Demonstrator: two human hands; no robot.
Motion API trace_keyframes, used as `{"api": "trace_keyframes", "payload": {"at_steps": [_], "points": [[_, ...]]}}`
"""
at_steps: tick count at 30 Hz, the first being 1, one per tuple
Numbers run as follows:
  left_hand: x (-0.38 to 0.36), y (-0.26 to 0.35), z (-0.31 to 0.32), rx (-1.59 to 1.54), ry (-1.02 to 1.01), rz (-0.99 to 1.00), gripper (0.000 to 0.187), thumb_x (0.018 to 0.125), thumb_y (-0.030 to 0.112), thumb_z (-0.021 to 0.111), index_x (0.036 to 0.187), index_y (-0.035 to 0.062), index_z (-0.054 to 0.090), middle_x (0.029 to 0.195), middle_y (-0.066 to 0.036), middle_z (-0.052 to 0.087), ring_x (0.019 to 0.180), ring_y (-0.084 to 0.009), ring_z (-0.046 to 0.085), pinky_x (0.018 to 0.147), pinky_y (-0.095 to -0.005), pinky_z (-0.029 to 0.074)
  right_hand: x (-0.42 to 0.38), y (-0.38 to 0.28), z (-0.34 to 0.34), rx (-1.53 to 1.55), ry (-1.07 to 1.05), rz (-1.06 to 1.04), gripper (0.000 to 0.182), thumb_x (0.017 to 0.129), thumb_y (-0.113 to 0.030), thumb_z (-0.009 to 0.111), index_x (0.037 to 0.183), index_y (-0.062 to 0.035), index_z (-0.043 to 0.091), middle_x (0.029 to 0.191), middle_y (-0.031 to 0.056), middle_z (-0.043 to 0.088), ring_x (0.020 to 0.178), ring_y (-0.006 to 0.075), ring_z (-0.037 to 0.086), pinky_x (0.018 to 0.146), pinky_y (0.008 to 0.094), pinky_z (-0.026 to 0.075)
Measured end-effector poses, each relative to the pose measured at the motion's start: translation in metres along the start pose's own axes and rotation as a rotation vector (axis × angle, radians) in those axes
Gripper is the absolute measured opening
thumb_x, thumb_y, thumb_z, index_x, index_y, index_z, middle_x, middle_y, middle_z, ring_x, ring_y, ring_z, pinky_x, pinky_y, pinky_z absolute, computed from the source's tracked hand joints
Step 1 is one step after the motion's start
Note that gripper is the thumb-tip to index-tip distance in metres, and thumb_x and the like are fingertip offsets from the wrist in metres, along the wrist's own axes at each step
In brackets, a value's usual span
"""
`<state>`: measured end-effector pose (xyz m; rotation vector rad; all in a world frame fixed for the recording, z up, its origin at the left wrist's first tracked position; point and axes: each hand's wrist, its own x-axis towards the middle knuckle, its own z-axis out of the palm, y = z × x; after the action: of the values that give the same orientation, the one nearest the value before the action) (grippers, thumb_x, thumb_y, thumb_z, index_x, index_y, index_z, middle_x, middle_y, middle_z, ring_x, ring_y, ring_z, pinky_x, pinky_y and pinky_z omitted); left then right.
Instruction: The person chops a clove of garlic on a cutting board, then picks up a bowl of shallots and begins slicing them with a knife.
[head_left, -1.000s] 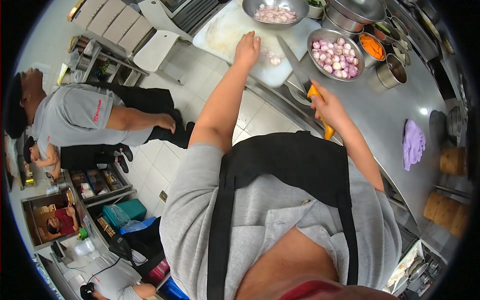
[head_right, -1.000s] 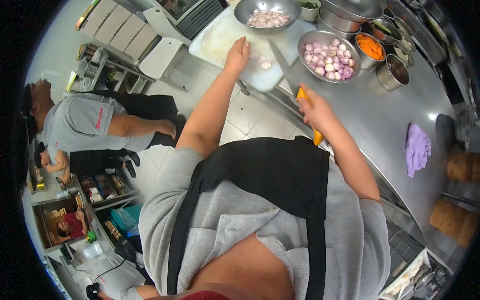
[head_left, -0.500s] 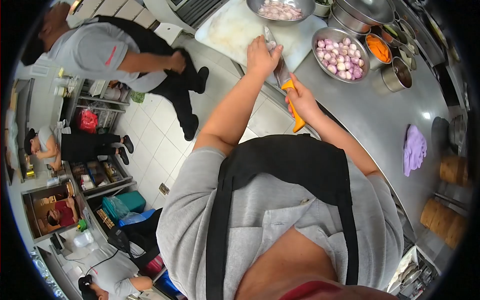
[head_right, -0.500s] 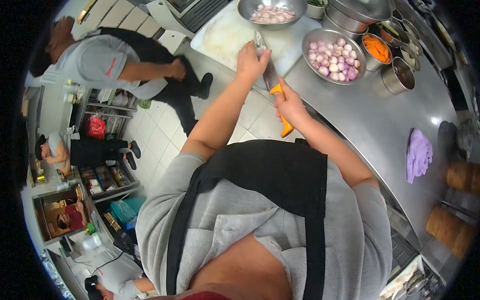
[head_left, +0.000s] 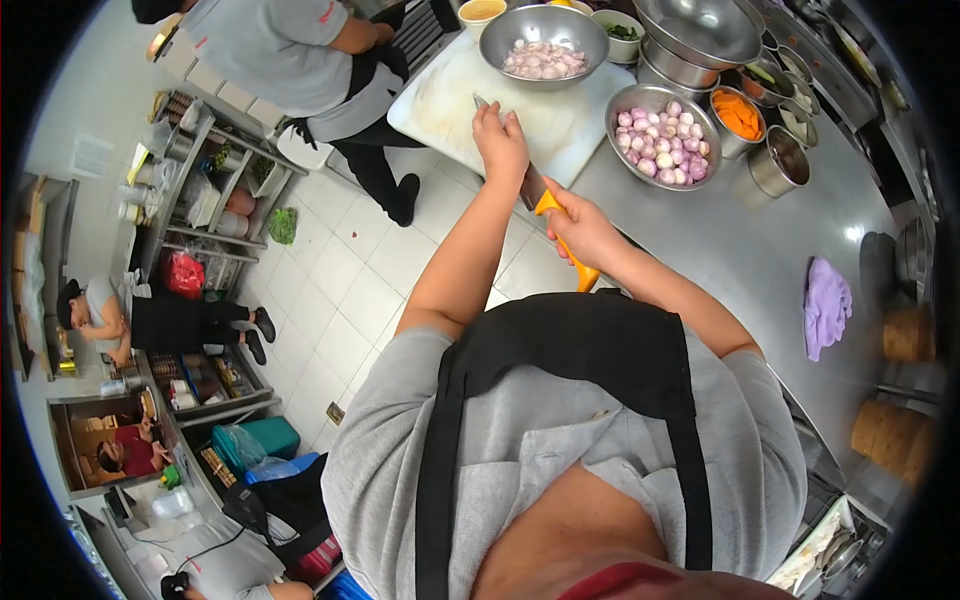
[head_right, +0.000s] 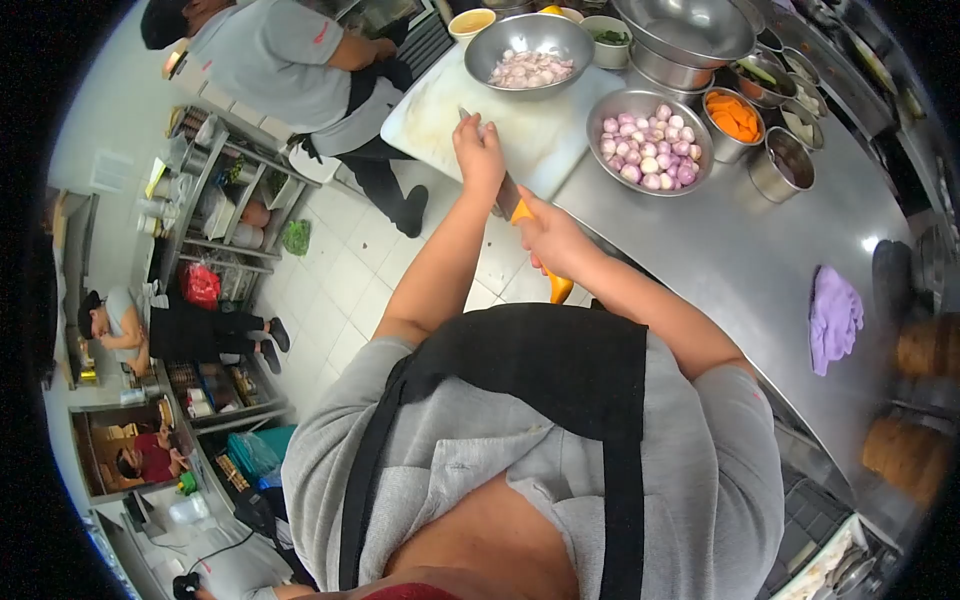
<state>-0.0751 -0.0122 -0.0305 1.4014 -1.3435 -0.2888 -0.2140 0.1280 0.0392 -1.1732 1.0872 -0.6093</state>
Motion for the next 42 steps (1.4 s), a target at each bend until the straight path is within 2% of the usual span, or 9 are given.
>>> {"api": "trace_keyframes", "payload": {"at_steps": [10, 19, 25, 27, 28, 33, 36, 39, 42], "points": [[0.122, 0.088, 0.056, 0.003, 0.071, 0.404, 0.033, 0.087, 0.014, 0.057, 0.111, -0.0071, 0.054, 0.117, -0.026, 0.051, 0.112, -0.0403, 0.046, 0.096, -0.0421, 0.038, -0.03, -0.058, -0.063, 0.089, 0.133, -0.223, 0.054, 0.095, -0.011, 0.043, 0.146, -0.0169, 0.028, 0.076, 0.0017, 0.053, 0.05, 0.0076, 0.047, 0.042, 0.0229, 0.041], [0.183, 0.083, 0.094, 0.439, -0.301, 0.15, 0.028, 0.085, 0.031, 0.059, 0.099, 0.0069, 0.067, 0.099, -0.021, 0.065, 0.091, -0.0361, 0.062, 0.081, -0.0427, 0.048, -0.11, -0.039, -0.112, 0.017, 0.298, -0.141, 0.054, 0.093, -0.011, 0.047, 0.145, -0.0179, 0.032, 0.077, 0.001, 0.052, 0.05, 0.0059, 0.046, 0.044, 0.0221, 0.041], [0.186, 0.056, 0.112, -0.169, 0.065, 0.268, 0.05, 0.083, 0.024, 0.06, 0.131, 0.0113, 0.051, 0.12, -0.024, 0.056, 0.105, -0.0389, 0.055, 0.087, -0.0465, 0.043, -0.139, -0.029, -0.122, 0.007, 0.46, -0.182, 0.055, 0.093, -0.01, 0.047, 0.145, -0.0194, 0.033, 0.077, -0.0008, 0.051, 0.051, 0.0038, 0.044, 0.044, 0.0194, 0.038], [0.166, 0.022, 0.117, 1.252, -0.187, 0.565, 0.045, 0.092, 0.033, 0.046, 0.126, 0.0041, 0.05, 0.112, -0.018, 0.063, 0.103, -0.0317, 0.06, 0.094, -0.0554, 0.035, -0.14, -0.027, -0.127, -0.008, 0.486, -0.281, 0.055, 0.092, -0.01, 0.047, 0.144, -0.0199, 0.034, 0.077, -0.001, 0.05, 0.051, 0.0035, 0.044, 0.044, 0.0191, 0.038], [0.17, 0.046, 0.114, 1.305, -0.472, 0.351, 0.05, 0.091, 0.036, 0.044, 0.132, 0.0067, 0.047, 0.129, -0.016, 0.053, 0.118, -0.0337, 0.052, 0.104, -0.0608, 0.022, -0.14, -0.03, -0.131, -0.01, 0.493, -0.281, 0.055, 0.092, -0.01, 0.047, 0.144, -0.0199, 0.034, 0.077, -0.001, 0.05, 0.051, 0.0035, 0.044, 0.044, 0.0191, 0.038], [0.187, 0.057, 0.115, 0.675, -0.649, 0.043, 0.041, 0.083, 0.019, 0.055, 0.123, 0.0141, 0.06, 0.15, -0.014, 0.027, 0.136, -0.0369, 0.027, 0.103, -0.0516, 0.035, -0.14, -0.033, -0.137, 0.0, 0.496, -0.361, 0.053, 0.091, -0.008, 0.048, 0.143, -0.0168, 0.037, 0.077, -0.0006, 0.051, 0.05, 0.0036, 0.043, 0.044, 0.019, 0.037], [0.185, 0.008, 0.154, 0.78, -0.019, 0.354, 0.028, 0.087, 0.029, 0.055, 0.105, 0.0113, 0.068, 0.122, -0.01, 0.06, 0.115, -0.0313, 0.054, 0.092, -0.0477, 0.044, -0.139, -0.036, -0.139, -0.001, 0.51, -0.351, 0.052, 0.092, -0.007, 0.048, 0.142, -0.0154, 0.038, 0.078, -0.0003, 0.052, 0.05, 0.0037, 0.044, 0.044, 0.0188, 0.037], [0.162, 0.11, 0.096, 0.818, -0.616, 0.243, 0.033, 0.087, 0.035, 0.057, 0.107, 0.0108, 0.067, 0.122, -0.01, 0.06, 0.114, -0.03, 0.055, 0.093, -0.0489, 0.042, -0.142, -0.036, -0.141, 0.023, 0.5, -0.381, 0.052, 0.091, -0.007, 0.048, 0.142, -0.015, 0.038, 0.078, 0.0001, 0.053, 0.05, 0.0038, 0.044, 0.044, 0.0187, 0.037], [0.103, 0.172, 0.079, 1.089, -0.612, 0.626, 0.032, 0.084, 0.036, 0.06, 0.109, 0.0177, 0.066, 0.115, -0.011, 0.062, 0.112, -0.0234, 0.056, 0.091, -0.0529, 0.04, -0.145, -0.032, -0.147, 0.039, 0.503, -0.431, 0.053, 0.091, -0.005, 0.047, 0.143, -0.0127, 0.036, 0.078, 0.0016, 0.053, 0.05, 0.0044, 0.045, 0.043, 0.0185, 0.037]]}}
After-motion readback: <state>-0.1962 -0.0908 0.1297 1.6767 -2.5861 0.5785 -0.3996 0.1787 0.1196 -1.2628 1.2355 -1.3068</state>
